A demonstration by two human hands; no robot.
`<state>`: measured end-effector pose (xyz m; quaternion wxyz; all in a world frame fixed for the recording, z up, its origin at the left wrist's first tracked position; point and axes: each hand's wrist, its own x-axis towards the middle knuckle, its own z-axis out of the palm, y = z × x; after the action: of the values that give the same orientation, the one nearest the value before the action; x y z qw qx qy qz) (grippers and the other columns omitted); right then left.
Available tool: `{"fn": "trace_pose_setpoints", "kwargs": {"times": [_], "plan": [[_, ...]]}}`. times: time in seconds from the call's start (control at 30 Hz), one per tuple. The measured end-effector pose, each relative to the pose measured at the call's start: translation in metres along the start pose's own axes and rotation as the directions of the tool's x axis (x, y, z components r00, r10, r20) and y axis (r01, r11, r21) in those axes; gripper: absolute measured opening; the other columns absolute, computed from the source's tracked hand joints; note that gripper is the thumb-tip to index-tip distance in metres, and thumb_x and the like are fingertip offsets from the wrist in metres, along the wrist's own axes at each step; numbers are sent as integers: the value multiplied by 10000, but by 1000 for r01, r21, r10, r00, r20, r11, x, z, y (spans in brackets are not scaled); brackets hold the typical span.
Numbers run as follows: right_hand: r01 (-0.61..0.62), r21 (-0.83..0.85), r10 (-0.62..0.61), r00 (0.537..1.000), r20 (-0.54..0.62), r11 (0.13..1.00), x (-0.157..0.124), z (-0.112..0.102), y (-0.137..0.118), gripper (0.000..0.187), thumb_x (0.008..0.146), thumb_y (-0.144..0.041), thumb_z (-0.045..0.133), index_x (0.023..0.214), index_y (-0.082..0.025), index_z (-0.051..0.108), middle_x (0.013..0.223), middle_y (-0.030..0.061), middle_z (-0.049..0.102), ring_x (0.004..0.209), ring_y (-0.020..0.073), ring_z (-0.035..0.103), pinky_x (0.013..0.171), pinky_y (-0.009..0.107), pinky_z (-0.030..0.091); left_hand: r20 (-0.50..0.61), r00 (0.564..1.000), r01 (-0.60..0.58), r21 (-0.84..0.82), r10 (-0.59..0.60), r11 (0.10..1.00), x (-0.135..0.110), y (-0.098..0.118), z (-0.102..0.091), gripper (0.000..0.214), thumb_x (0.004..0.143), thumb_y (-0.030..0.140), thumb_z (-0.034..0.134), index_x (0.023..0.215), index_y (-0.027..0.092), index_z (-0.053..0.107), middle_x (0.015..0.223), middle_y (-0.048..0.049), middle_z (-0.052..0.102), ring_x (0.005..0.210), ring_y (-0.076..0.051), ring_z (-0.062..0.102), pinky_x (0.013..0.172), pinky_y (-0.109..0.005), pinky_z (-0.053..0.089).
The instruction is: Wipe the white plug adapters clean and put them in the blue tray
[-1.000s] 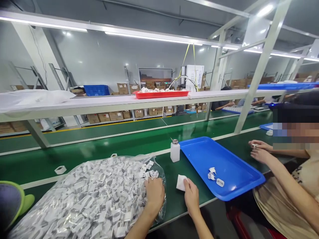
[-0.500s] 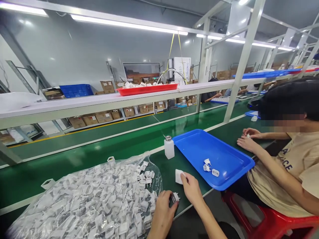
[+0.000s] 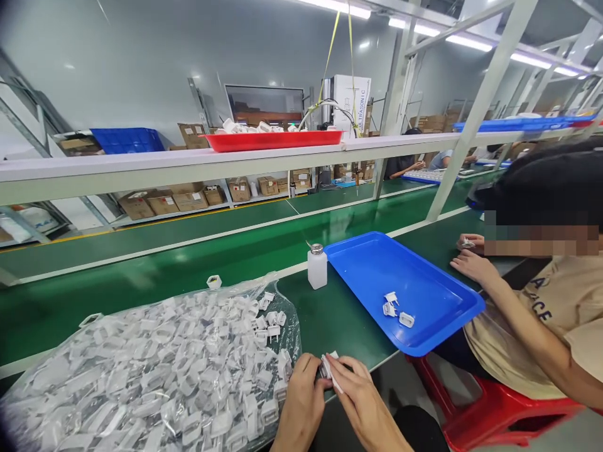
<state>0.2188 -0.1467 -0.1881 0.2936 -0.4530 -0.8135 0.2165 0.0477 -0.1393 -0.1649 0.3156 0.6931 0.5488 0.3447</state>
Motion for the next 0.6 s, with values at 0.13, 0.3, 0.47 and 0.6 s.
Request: {"fn": "trace_pose_setpoints", "kwargs": {"times": [0.13, 0.3, 0.47, 0.6], "plan": [[81, -78, -78, 996, 34, 994, -17, -1, 10, 580, 995, -187, 529, 1545, -334, 416, 1513, 67, 547, 1312, 273, 580, 1081, 478, 489, 6, 1000, 5, -13, -5, 1000, 0, -1, -3, 334, 792, -44, 401, 866, 213, 601, 945, -62, 610, 944, -222, 596, 848, -325, 479], [160, -105, -152, 985, 79, 981, -28, -25, 8, 619, 915, -138, 613, 1474, -386, 520, 1430, 20, 626, 1232, 256, 650, 1034, 419, 540, 10, 999, 31, -6, -31, 1000, 2, 4, -10, 259, 800, 17, 483, 905, 204, 629, 962, -63, 626, 911, -216, 610, 843, -318, 478], [-312, 205, 360, 896, -262, 928, -45, -22, 3, 415, 965, -494, 548, 1256, -275, 746, 1313, 82, 717, 1159, 279, 693, 996, 392, 559, 2, 995, 96, 24, -96, 995, 3, 8, -16, 506, 798, 129, 613, 1299, 199, 606, 1154, -98, 665, 946, -245, 626, 840, -319, 486], [-493, 594, 724, 648, -236, 636, -60, -8, 6, 606, 734, -732, 670, 970, -204, 853, 1030, 118, 813, 1017, 374, 735, 898, 396, 593, 67, 994, 84, -39, -81, 996, 2, 7, -18, 462, 801, 163, 659, 1263, 186, 665, 1229, -107, 673, 1043, -255, 636, 947, -339, 485]]}}
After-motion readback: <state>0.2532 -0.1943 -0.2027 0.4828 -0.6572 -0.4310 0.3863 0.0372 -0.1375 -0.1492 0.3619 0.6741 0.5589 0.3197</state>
